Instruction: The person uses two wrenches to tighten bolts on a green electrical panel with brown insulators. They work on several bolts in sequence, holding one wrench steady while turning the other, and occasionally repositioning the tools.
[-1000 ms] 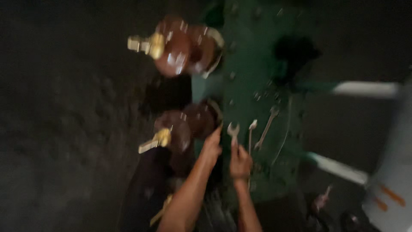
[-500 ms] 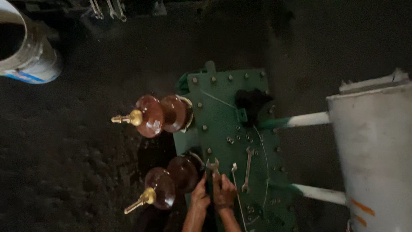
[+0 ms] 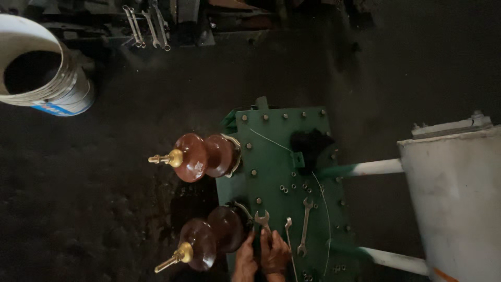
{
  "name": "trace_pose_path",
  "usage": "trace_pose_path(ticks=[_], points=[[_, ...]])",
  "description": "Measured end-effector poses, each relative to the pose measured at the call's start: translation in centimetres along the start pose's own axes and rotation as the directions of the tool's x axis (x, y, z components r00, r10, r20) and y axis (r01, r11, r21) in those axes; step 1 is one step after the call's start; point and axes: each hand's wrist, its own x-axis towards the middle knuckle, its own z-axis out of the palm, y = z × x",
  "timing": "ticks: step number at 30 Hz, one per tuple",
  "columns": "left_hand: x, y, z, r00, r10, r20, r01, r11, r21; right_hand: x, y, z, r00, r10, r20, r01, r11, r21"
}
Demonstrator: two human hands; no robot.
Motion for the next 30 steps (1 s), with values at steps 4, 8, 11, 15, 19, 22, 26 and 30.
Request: trace_pose_path(ticks=[4,8,11,15,19,22,26,30], points=[[-0.2,0.5,-0.5,0.998,0.044,0.054,-0.045,0.999,0.009,0.2,-0.4,-0.3,0.994,0.103,0.025,-0.104,0.991,0.08],[0.0,0.2,-0.1,0.996,0.066,0.06,-0.066,0.998,-0.003,0.5,-0.7,-0.5,0.986,0.151,0.075,-0.155,0.986,0.055],[0.5,-0.4,0.9,0.996,-0.002,0.092,0.019,0.983,-0.185,0.7,-0.6,-0.4,0.984,0.156,0.09,-0.159,0.987,0.025],[0.8,-1.0,1.7,0.981,0.139,-0.132,-0.141,0.99,-0.005,0.7,-0.4,-0.2,0.987,0.135,0.089,-0.139,0.989,0.043],[0.6,-1.2,1.5,0.92,0.392,-0.002,-0.391,0.919,0.058,0.5,-0.3,0.0,0.996,0.088,0.019,-0.089,0.99,0.106],[0.2,-1.2,1.3,0.904,0.422,0.063,-0.427,0.896,0.121,0.4,-0.4,0.0,0.996,0.082,0.022,-0.084,0.992,0.091],[0.5,-0.9,1.6,0.828,0.561,0.007,-0.547,0.806,0.227,0.6,-0.5,0.1,0.996,0.094,0.01,-0.094,0.992,0.083],[1.6,-1.1,1.8,0.805,0.592,0.014,-0.58,0.783,0.223,0.8,-0.6,0.0,0.989,0.145,0.04,-0.147,0.988,0.047]])
